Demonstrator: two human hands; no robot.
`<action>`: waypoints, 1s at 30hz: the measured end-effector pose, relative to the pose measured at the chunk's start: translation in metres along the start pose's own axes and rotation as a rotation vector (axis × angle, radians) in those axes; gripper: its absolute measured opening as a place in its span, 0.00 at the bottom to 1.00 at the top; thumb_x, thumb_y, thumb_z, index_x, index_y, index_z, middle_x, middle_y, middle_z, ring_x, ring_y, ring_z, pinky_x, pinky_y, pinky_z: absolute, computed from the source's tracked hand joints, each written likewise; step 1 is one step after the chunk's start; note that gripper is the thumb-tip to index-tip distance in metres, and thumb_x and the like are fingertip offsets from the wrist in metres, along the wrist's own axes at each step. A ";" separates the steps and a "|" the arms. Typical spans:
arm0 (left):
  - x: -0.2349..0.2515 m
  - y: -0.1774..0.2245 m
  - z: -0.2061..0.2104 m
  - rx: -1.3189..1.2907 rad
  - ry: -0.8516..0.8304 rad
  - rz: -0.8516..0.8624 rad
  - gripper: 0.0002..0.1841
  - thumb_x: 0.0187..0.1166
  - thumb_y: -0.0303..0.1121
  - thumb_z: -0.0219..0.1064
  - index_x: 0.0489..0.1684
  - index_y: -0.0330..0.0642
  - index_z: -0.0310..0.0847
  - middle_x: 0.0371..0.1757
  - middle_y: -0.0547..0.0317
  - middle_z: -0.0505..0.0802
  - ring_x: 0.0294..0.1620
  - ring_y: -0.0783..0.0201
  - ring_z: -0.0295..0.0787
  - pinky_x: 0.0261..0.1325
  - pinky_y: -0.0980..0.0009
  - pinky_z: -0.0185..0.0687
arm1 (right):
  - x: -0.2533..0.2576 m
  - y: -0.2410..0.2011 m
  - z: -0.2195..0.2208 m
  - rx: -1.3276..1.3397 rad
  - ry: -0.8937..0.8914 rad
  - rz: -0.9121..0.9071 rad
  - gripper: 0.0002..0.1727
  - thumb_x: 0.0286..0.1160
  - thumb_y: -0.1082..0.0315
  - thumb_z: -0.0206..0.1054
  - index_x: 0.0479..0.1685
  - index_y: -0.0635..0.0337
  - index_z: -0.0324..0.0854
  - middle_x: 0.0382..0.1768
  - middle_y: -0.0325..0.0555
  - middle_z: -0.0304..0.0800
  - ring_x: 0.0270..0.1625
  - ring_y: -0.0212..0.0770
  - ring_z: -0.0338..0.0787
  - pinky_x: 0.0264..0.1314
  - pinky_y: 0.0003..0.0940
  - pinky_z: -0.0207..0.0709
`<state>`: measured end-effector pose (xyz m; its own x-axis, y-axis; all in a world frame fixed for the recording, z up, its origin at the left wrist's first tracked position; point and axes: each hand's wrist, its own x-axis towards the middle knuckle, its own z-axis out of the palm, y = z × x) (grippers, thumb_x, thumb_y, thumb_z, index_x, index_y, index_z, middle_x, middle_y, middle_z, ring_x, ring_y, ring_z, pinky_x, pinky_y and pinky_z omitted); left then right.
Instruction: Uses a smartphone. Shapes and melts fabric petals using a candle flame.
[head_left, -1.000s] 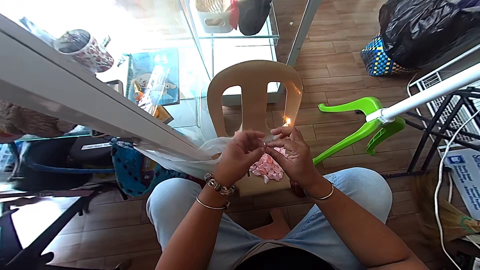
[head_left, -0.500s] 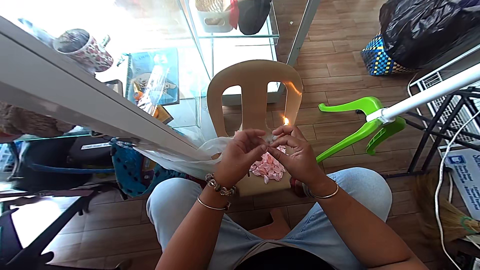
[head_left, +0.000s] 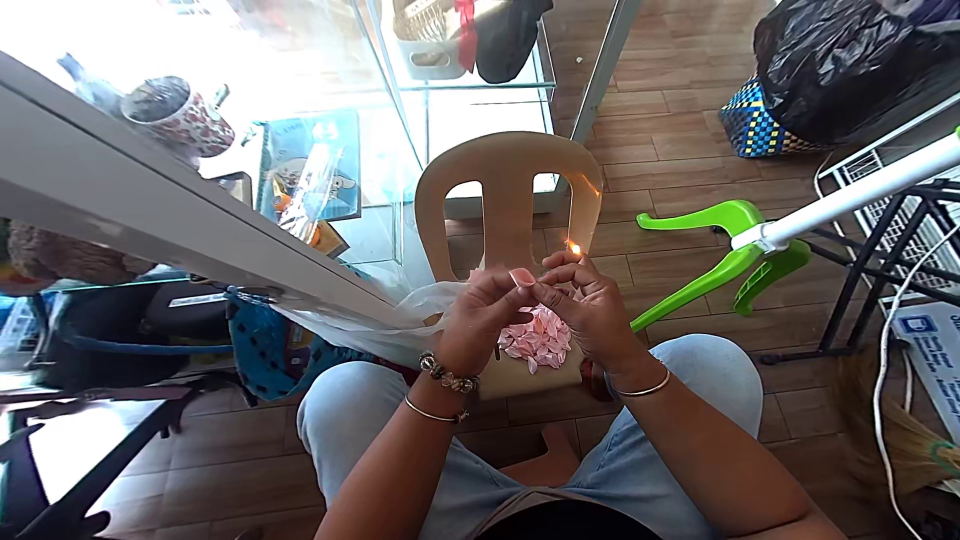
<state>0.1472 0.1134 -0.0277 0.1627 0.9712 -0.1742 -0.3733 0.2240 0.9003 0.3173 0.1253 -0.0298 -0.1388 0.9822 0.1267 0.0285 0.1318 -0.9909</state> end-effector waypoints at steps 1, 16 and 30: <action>0.000 0.000 0.000 0.003 0.008 0.006 0.08 0.83 0.23 0.64 0.48 0.45 0.87 0.43 0.62 0.95 0.39 0.71 0.93 0.44 0.72 0.92 | 0.000 0.000 0.000 0.004 -0.005 0.007 0.03 0.71 0.68 0.76 0.36 0.55 0.88 0.62 0.39 0.80 0.55 0.28 0.83 0.49 0.19 0.82; -0.004 0.000 0.002 0.035 0.030 0.024 0.08 0.87 0.24 0.57 0.48 0.48 0.82 0.42 0.65 0.93 0.40 0.71 0.92 0.44 0.72 0.91 | 0.002 0.011 0.001 -0.514 0.053 -0.590 0.06 0.77 0.65 0.73 0.42 0.55 0.92 0.62 0.53 0.81 0.66 0.43 0.79 0.69 0.35 0.74; -0.004 0.004 0.000 -0.037 0.144 -0.052 0.07 0.87 0.24 0.60 0.47 0.41 0.85 0.39 0.60 0.94 0.37 0.69 0.93 0.44 0.72 0.91 | -0.005 0.020 0.009 -0.559 0.047 -0.511 0.12 0.76 0.63 0.70 0.50 0.53 0.95 0.68 0.54 0.81 0.67 0.49 0.78 0.69 0.45 0.71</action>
<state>0.1455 0.1108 -0.0232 0.0513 0.9593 -0.2775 -0.4014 0.2743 0.8739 0.3093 0.1221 -0.0504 -0.2272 0.7838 0.5779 0.4712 0.6078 -0.6392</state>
